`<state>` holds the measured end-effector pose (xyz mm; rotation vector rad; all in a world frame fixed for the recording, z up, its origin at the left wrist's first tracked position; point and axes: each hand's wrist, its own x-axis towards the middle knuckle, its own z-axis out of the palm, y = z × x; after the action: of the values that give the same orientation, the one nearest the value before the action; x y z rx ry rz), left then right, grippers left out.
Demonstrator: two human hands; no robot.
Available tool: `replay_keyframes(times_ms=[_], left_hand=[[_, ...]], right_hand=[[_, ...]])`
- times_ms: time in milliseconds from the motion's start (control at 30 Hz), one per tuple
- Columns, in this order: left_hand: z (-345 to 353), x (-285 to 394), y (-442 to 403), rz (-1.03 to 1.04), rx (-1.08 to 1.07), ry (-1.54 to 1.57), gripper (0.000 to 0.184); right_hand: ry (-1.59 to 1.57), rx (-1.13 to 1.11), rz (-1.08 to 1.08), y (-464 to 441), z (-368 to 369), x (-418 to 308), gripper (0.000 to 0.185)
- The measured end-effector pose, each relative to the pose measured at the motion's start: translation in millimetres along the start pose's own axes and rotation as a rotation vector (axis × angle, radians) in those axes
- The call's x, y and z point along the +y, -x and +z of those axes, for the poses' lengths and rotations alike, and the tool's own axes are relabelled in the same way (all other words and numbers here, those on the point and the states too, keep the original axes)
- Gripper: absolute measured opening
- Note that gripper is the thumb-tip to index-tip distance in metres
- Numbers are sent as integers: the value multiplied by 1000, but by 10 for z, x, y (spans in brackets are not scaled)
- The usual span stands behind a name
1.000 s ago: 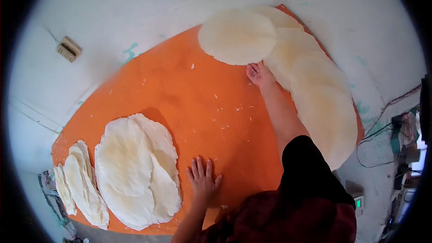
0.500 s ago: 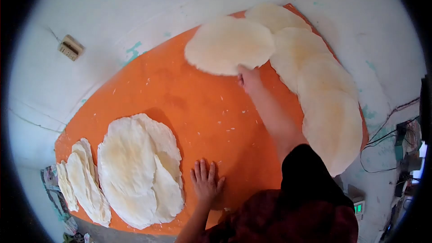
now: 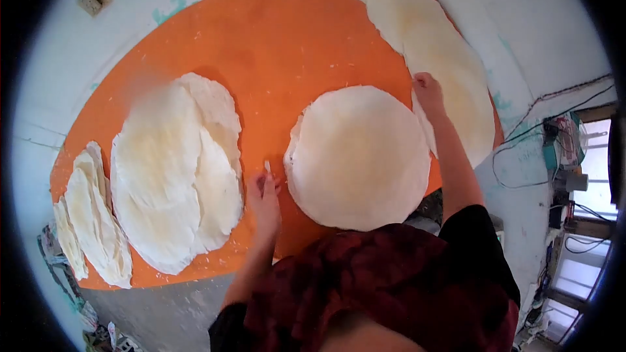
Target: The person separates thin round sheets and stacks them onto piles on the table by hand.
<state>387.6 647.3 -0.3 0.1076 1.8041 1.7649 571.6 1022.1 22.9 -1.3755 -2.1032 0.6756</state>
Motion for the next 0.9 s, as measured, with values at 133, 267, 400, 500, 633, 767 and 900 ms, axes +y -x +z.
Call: replay_keyframes(times_ms=[133, 267, 400, 500, 633, 767, 900], left_hand=[[208, 51, -318, -334, -125, -34, 21], [288, 200, -289, -404, -377, -8, 18], [450, 97, -89, -288, -482, 206, 20], [492, 94, 45, -288, -524, 211, 20], [495, -68, 139, -307, -483, 178, 20], [582, -23, 496, -151, -283, 230, 19], [379, -283, 167, -153, -317, 292, 21]], right_hand=[[-169, -296, -164, 1109, 414, -504, 28], [-112, -506, -181, 1954, 661, -945, 61], [-427, -546, 107, 2168, 766, -1170, 72], [-637, -528, 252, 2145, 672, -1287, 71], [-500, -529, 240, 2140, 729, -1093, 46], [-119, -576, 64, 2153, 667, -1102, 24], [-415, -470, 104, 1895, 443, -725, 19]])
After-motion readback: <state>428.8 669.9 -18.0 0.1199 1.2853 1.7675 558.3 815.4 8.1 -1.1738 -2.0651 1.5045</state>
